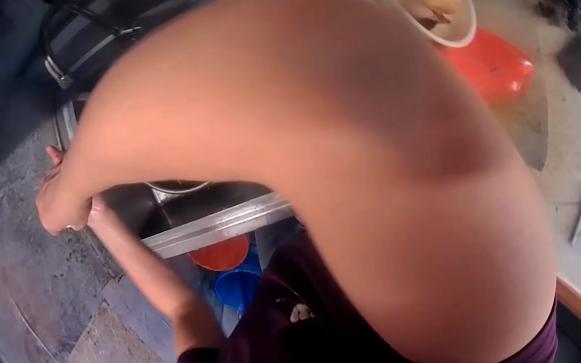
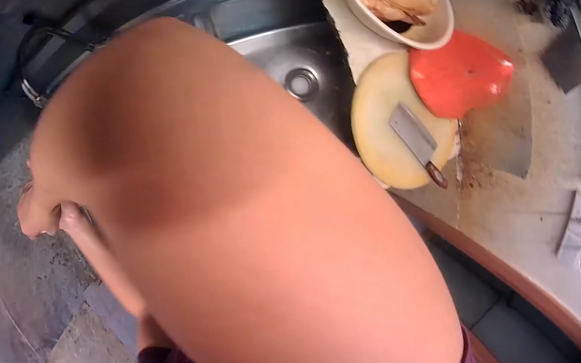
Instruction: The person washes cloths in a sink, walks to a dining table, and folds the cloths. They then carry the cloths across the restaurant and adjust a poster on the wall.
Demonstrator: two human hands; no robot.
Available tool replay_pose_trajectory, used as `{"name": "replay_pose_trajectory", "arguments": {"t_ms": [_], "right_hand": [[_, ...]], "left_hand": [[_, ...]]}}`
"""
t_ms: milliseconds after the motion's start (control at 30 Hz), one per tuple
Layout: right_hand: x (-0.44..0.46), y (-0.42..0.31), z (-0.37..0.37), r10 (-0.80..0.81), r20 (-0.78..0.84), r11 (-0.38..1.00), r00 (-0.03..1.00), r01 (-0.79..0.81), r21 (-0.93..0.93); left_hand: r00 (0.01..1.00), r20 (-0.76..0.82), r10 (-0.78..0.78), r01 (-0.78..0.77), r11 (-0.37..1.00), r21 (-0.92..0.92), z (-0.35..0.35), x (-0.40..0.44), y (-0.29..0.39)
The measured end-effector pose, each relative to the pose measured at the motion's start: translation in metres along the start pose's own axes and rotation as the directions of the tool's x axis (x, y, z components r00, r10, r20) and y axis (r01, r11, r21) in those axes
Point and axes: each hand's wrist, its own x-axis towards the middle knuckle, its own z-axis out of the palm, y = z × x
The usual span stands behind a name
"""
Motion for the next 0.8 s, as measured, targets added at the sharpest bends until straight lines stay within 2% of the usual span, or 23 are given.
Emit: {"name": "replay_pose_trajectory", "arguments": {"t_ms": [67, 133, 233, 267, 300, 333, 367, 400, 433, 500, 533, 567, 633, 700, 767, 800], "right_hand": [[-0.01, -0.013, -0.045, -0.01, -0.123, 1.0, 0.992, 0.01, 0.007], [-0.035, -0.017, -0.081, 0.037, -0.217, 0.999, 0.976, -0.036, 0.008], [-0.096, -0.032, -0.161, 0.138, -0.313, 0.989, 0.94, -0.145, 0.001], [-0.105, -0.029, -0.146, 0.006, -0.55, 0.992, 0.835, -0.075, -0.104], [-0.128, -0.03, -0.154, -0.201, -0.546, 0.971, 0.813, 0.09, -0.223], [-0.145, -0.043, -0.167, -0.334, -0.537, 0.938, 0.774, 0.218, -0.268], [-0.154, -0.057, -0.198, -0.601, -0.388, 0.743, 0.699, 0.31, -0.593], [-0.154, -0.062, -0.193, -0.695, -0.432, 0.714, 0.575, 0.482, -0.507], [-0.155, -0.071, -0.194, -0.741, -0.391, 0.669, 0.547, 0.547, -0.503], [-0.162, -0.093, -0.198, -0.815, -0.317, 0.578, 0.485, 0.645, -0.499], [-0.165, -0.098, -0.197, -0.838, -0.267, 0.542, 0.476, 0.669, -0.508], [-0.167, -0.097, -0.195, -0.864, -0.21, 0.495, 0.457, 0.701, -0.514], [-0.163, -0.08, -0.178, -0.901, -0.077, 0.41, 0.427, 0.779, -0.474], [-0.16, -0.057, -0.152, -0.852, 0.11, 0.403, 0.512, 0.775, -0.487], [-0.157, -0.028, -0.113, -0.815, 0.171, 0.401, 0.554, 0.752, -0.523], [-0.158, -0.006, -0.085, -0.781, 0.258, 0.403, 0.569, 0.774, -0.488]], "left_hand": [[0.974, 0.199, 0.105, -0.022, 0.925, -0.38, 0.002, -0.013, -0.018], [0.912, 0.363, 0.192, 0.091, 0.767, -0.636, 0.002, -0.032, -0.033], [0.756, 0.57, 0.323, 0.339, 0.552, -0.762, -0.015, -0.055, -0.055], [0.668, 0.627, 0.4, 0.424, 0.489, -0.763, -0.023, -0.058, -0.059], [0.536, 0.683, 0.496, 0.531, 0.43, -0.73, -0.035, -0.057, -0.065], [0.323, 0.723, 0.61, 0.652, 0.411, -0.638, -0.045, -0.056, -0.065], [0.091, 0.721, 0.687, 0.736, 0.441, -0.514, -0.055, -0.056, -0.065], [-0.031, 0.766, 0.643, 0.772, 0.502, -0.39, -0.065, -0.067, -0.059], [-0.161, 0.789, 0.593, 0.783, 0.563, -0.263, -0.076, -0.084, -0.046], [-0.182, 0.877, 0.444, 0.528, 0.797, -0.294, -0.102, -0.112, -0.025], [-0.219, 0.921, 0.322, 0.412, 0.886, -0.213, -0.109, -0.118, -0.022], [-0.249, 0.948, 0.2, 0.049, 0.98, -0.194, -0.112, -0.12, -0.011], [-0.135, 0.99, -0.034, -0.281, 0.96, -0.005, -0.094, -0.112, -0.007], [-0.041, 0.998, -0.044, -0.402, 0.915, 0.024, -0.063, -0.089, -0.024], [0.052, 0.998, -0.027, -0.624, 0.779, 0.053, -0.042, -0.068, -0.034], [0.1, 0.994, 0.035, -0.686, 0.727, 0.043, -0.018, -0.049, -0.053]]}}
